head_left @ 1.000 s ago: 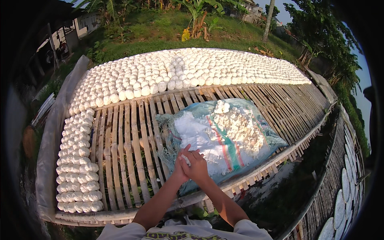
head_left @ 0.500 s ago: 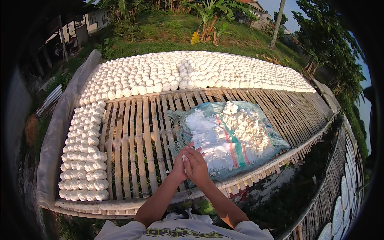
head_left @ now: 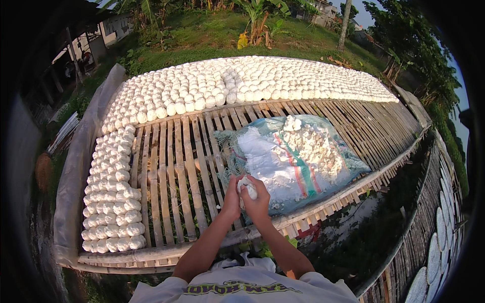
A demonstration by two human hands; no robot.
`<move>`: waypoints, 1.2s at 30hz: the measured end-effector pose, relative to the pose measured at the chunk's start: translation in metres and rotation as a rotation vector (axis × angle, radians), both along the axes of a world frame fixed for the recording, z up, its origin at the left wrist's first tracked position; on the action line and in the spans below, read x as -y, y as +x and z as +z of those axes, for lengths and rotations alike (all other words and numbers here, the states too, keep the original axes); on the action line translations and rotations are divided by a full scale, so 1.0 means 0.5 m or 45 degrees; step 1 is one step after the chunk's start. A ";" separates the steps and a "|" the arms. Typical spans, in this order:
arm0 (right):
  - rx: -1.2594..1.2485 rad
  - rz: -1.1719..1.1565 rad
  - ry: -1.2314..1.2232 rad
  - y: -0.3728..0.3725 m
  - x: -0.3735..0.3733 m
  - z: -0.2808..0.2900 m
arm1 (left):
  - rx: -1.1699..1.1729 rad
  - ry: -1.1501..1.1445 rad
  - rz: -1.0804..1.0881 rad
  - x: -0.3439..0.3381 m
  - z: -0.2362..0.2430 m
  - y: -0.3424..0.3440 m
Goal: The person repeatedly scoops white dough from a sack, rolls it into a ball between their hands, and places it on a bamboo drying rack. The process is continuous and repetitive, with the person working outdoors.
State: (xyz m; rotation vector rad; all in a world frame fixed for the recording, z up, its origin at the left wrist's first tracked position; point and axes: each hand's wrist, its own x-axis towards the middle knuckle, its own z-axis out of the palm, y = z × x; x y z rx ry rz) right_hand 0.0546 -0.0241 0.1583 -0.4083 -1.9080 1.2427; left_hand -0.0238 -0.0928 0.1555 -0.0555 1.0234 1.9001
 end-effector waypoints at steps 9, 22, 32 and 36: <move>-0.078 -0.121 0.256 0.067 0.024 0.017 | -0.352 0.192 -0.166 0.011 -0.058 0.050; -0.188 -0.021 0.185 0.074 0.045 0.053 | 0.034 0.233 -0.301 0.060 0.016 0.048; -0.025 -0.078 -0.015 0.070 0.063 0.014 | 0.154 0.040 -0.115 0.068 0.011 0.075; -0.009 -0.060 0.197 0.088 0.075 0.031 | 0.226 0.283 -0.377 0.082 -0.010 0.050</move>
